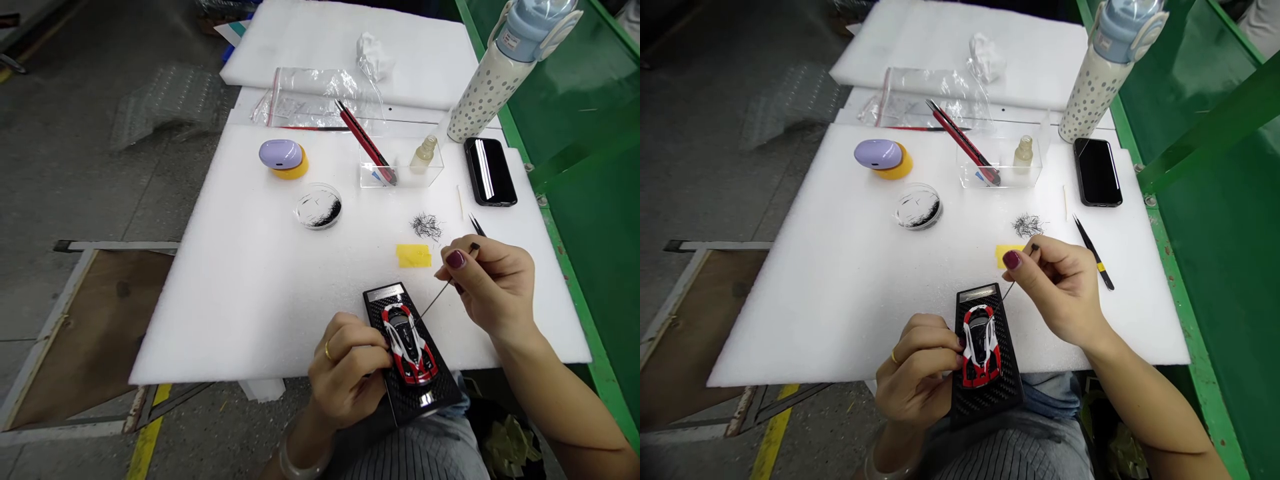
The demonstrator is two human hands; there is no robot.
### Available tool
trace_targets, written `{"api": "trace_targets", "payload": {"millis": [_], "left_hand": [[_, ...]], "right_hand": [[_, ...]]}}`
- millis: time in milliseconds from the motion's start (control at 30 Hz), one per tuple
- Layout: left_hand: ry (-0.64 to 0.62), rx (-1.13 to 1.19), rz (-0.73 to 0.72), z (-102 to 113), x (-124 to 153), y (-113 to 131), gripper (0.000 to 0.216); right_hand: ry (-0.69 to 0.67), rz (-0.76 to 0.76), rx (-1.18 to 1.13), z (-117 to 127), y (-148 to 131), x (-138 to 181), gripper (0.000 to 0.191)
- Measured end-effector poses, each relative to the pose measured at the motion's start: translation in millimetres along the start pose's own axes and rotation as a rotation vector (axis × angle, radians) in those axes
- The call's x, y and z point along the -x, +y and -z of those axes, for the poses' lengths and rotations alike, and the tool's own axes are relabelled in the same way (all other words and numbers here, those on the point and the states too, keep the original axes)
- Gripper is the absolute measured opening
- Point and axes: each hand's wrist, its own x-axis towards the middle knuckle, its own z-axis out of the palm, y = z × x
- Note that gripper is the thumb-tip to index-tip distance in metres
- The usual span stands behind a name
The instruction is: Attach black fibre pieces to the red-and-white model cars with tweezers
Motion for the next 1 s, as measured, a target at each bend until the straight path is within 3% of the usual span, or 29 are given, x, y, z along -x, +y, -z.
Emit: {"api": "trace_targets", "payload": {"millis": [200,367,467,633,800,900,1000], "left_hand": [[-0.009,-0.003,0.005,1.1,0.6,-0.4,0.014],[-0.008,0.018,0.011,1.3,2.4,-1.4,0.014],[-0.008,0.027,0.022,1.2,1.7,-0.9,0.012],[-0.009,0.021,0.016,0.7,-1.1,0.4,0.015],[-0.012,0.018,0.017,0.2,-1.9,0.7,0.02],[-0.006,0.014,0.012,0.3,-1.3,0.4,0.02],[-0.006,0.008,0.013,0.6,-0.5,-0.1,0.018]], "right_hand": [[0.006,0.029,-0.007,-0.4,0.8,1.0,0.037],[0.196,0.208,-0.006,10.3,-9.2,-8.9,0.033],[0.234,0.381,0.261,23.7,-18.8,-36.2,0.033],[0.362,0.662,0.564,40.5,-22.4,-109.6,0.04],[0.314,0.633,0.818,37.9,3.6,-160.6,0.046],[0.231,0.555,0.933,33.4,14.3,-169.1,0.046],[0.223,0.6,1.009,32.8,4.5,-161.8,0.046]]}}
